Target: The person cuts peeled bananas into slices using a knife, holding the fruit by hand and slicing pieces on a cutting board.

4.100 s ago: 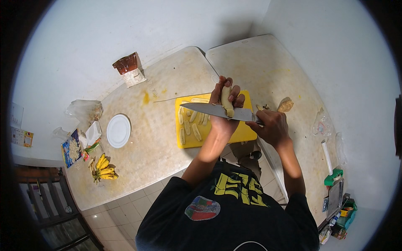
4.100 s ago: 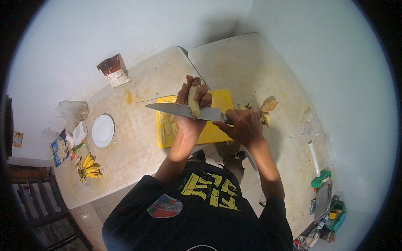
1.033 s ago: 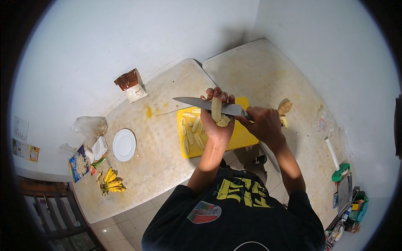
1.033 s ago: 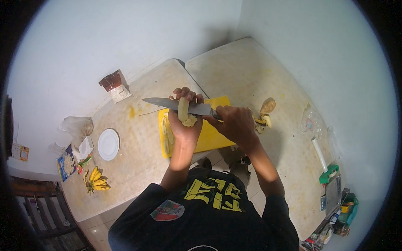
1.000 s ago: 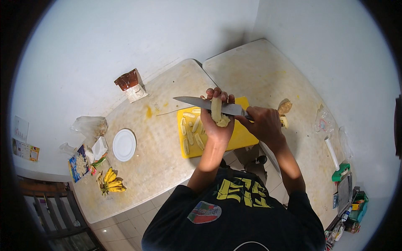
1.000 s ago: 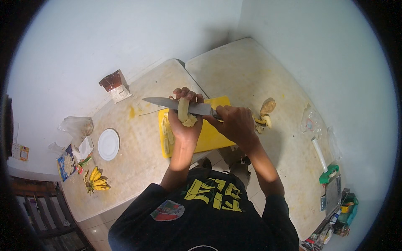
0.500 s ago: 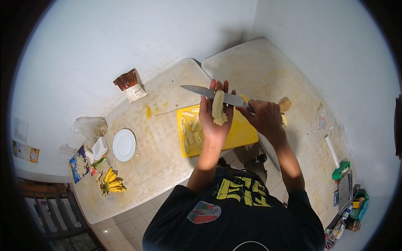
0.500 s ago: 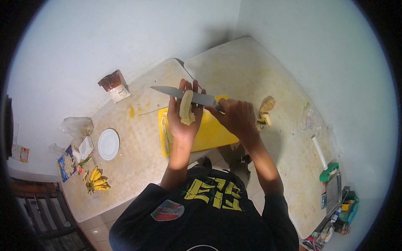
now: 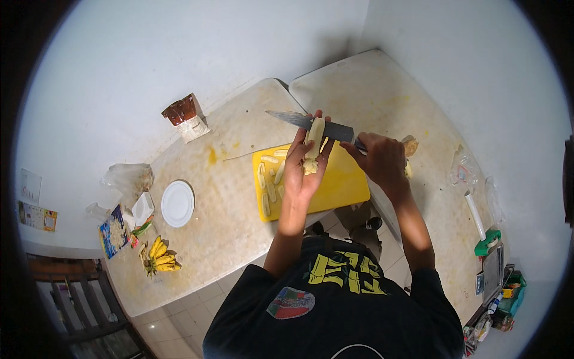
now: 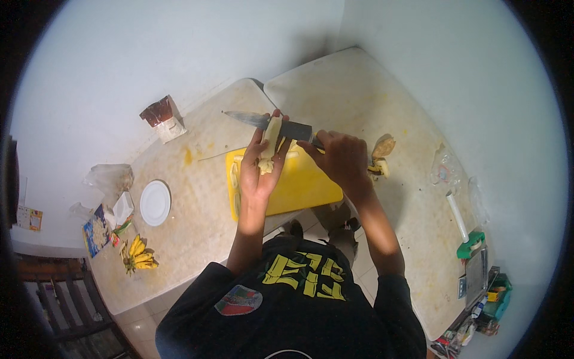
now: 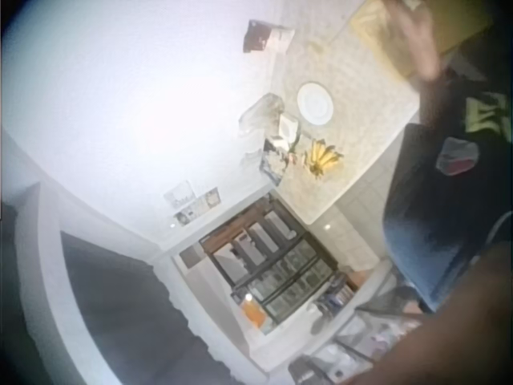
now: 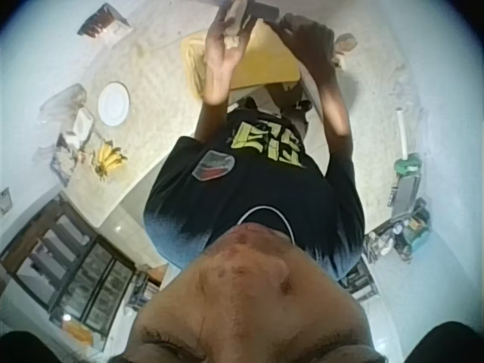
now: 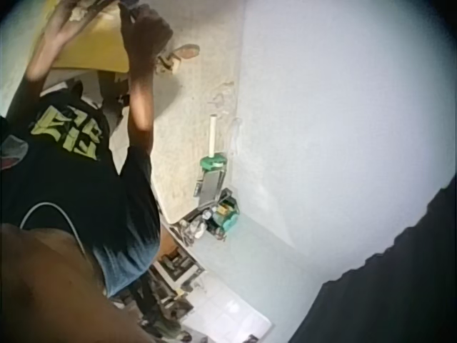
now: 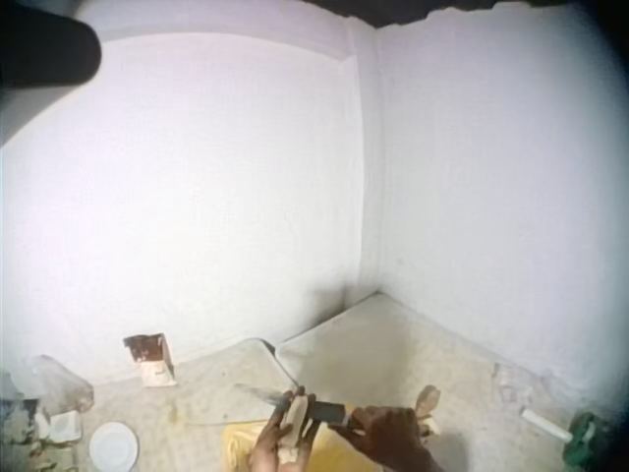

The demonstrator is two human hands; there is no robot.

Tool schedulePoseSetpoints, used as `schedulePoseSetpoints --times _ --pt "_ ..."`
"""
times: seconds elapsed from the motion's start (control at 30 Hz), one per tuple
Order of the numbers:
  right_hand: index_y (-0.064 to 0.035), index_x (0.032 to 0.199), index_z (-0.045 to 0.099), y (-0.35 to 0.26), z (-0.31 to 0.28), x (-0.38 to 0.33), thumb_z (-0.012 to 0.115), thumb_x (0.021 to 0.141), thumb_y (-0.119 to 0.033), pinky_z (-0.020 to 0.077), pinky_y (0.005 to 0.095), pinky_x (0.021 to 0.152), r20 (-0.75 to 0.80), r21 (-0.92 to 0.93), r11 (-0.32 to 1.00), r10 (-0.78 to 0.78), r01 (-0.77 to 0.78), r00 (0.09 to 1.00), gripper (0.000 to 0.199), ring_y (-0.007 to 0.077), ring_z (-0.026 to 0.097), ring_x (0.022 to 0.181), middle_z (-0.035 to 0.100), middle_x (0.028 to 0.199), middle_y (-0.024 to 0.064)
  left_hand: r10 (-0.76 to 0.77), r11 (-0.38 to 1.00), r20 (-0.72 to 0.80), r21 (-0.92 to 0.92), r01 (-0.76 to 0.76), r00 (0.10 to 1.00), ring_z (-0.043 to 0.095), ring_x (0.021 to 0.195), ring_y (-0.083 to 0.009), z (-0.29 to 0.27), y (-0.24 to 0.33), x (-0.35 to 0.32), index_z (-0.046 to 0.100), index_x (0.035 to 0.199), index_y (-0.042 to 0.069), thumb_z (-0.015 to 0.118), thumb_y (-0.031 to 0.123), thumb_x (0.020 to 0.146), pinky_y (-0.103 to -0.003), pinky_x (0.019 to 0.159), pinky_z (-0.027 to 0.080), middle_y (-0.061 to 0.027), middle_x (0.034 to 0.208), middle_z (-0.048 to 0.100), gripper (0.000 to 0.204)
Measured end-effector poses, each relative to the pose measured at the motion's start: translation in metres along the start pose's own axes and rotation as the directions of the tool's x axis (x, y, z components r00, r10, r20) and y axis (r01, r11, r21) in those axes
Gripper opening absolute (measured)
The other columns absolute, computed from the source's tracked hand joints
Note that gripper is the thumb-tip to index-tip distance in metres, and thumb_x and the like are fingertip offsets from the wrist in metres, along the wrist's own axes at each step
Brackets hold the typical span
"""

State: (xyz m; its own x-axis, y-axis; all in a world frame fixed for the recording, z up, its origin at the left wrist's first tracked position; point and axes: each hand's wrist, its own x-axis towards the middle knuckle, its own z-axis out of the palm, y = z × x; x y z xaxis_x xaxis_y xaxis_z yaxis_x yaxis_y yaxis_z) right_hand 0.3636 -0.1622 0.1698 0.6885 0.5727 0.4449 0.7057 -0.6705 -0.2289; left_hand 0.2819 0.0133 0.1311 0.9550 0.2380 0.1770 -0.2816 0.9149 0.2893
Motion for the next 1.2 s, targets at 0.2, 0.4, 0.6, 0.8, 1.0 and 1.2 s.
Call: schedulePoseSetpoints --times 0.2,0.4,0.6,0.8,1.0,1.2 --pt "-0.0086 0.076 0.066 0.004 0.003 0.005 0.067 0.095 -0.061 0.0536 0.044 0.058 -0.009 -0.05 0.999 -0.004 0.003 1.0 0.056 0.0324 0.07 0.063 0.068 0.07 0.0105 -0.055 0.996 -0.067 0.072 0.06 0.996 0.043 0.148 -0.0328 -0.005 0.007 -0.001 0.036 0.157 -0.002 0.041 -0.006 0.095 -0.044 0.125 0.038 -0.0154 0.162 0.042 0.062" --pt "-0.0098 0.079 0.069 0.007 0.008 0.007 0.07 0.093 -0.058 0.0549 0.0425 0.059 -0.037 -0.08 0.997 -0.016 0.013 0.999 0.05 0.03 0.071 0.067 0.067 0.071 0.008 -0.082 0.996 -0.106 0.031 0.086 0.991 0.051 0.142 -0.0386 -0.025 0.01 -0.003 0.035 0.158 -0.001 0.044 0.005 0.104 -0.029 0.106 0.056 -0.0163 0.155 0.049 0.056" --pt "-0.0099 0.083 0.071 0.012 0.015 0.007 0.072 0.092 -0.057 0.0556 0.0417 0.061 -0.058 -0.095 0.995 -0.021 0.015 0.998 0.048 0.0288 0.071 0.067 0.067 0.071 0.007 -0.033 0.977 -0.315 0.188 0.097 0.948 0.065 0.125 -0.0306 -0.02 0.005 0.003 0.047 0.146 -0.008 0.058 -0.003 0.101 -0.04 0.109 0.058 -0.0181 0.139 0.061 0.046" --pt "-0.0096 0.09 0.075 0.017 0.025 0.001 0.071 0.092 -0.058 0.0569 0.0423 0.063 -0.036 -0.106 0.994 0.001 -0.005 0.999 0.049 0.0288 0.072 0.069 0.069 0.075 0.0077 -0.02 0.957 -0.376 0.26 0.126 0.926 0.069 0.12 -0.032 -0.04 -0.005 0.007 0.055 0.135 -0.009 0.064 -0.004 0.1 -0.039 0.106 0.06 -0.0216 0.13 0.066 0.037" --pt "-0.0089 0.092 0.075 0.023 0.034 -0.003 0.07 0.093 -0.059 0.057 0.0433 0.064 0.006 -0.114 0.992 0.055 -0.054 0.998 0.05 0.0301 0.073 0.071 0.071 0.078 0.0089 -0.035 0.936 -0.403 0.307 0.171 0.915 0.069 0.122 -0.0342 -0.048 -0.01 0.006 0.055 0.137 -0.01 0.066 -0.002 0.1 -0.037 0.103 0.061 -0.0234 0.132 0.065 0.039" --pt "-0.008 0.092 0.075 0.044 0.051 -0.01 0.068 0.094 -0.059 0.0569 0.045 0.067 0.027 -0.084 0.981 0.178 -0.176 0.984 0.052 0.0341 0.073 0.073 0.072 0.08 0.0131 -0.035 0.929 -0.439 0.317 0.191 0.898 0.069 0.121 -0.0325 -0.063 -0.01 -0.002 0.055 0.14 -0.009 0.067 -0.001 0.1 -0.036 0.101 0.061 -0.023 0.132 0.065 0.042"
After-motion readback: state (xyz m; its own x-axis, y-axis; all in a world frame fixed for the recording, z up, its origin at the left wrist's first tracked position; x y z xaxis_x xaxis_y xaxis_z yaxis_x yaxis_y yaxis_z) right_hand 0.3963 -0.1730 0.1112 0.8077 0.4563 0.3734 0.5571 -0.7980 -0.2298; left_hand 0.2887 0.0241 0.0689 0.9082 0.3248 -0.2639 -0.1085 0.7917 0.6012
